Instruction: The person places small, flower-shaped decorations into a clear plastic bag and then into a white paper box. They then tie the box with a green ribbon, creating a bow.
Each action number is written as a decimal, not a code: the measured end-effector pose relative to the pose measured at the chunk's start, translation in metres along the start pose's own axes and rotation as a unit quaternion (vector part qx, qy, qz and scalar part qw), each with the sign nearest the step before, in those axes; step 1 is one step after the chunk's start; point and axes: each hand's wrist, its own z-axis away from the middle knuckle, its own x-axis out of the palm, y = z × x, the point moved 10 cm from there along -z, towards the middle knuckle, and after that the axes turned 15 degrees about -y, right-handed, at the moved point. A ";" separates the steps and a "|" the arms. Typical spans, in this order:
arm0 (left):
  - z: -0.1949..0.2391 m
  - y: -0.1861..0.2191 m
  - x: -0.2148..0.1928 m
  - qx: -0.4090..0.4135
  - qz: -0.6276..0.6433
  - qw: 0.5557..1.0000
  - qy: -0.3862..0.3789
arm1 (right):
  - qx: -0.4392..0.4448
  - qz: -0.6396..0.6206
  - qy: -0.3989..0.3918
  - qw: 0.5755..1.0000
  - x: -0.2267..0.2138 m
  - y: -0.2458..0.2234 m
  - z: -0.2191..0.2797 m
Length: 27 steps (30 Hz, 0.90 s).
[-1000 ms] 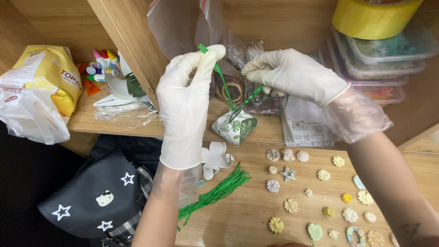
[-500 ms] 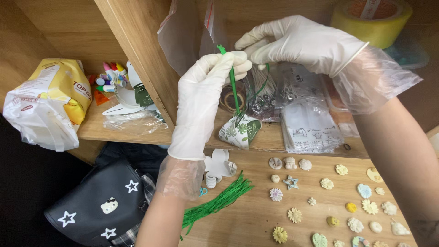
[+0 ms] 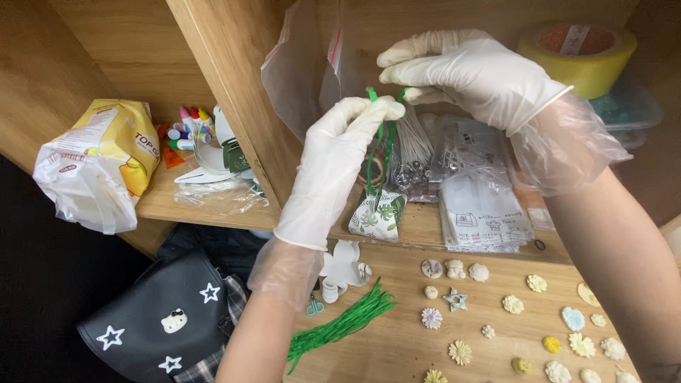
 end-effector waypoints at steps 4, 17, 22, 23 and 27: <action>-0.005 0.011 0.013 0.026 0.007 0.997 -0.077 | -0.049 0.162 -0.008 0.985 0.006 -0.031 0.008; -0.004 0.023 0.004 0.130 0.030 0.990 -0.041 | -0.224 -0.043 0.038 0.973 -0.039 -0.031 0.020; -0.001 0.031 0.004 0.143 -0.027 0.989 -0.023 | -0.054 0.037 0.069 0.995 -0.040 0.013 0.019; -0.001 0.032 0.004 0.145 -0.033 0.989 -0.022 | -0.037 0.056 0.066 0.996 -0.038 0.019 0.019; -0.002 0.032 -0.002 0.128 -0.070 0.989 0.000 | 0.023 0.118 0.047 0.992 -0.023 0.042 0.011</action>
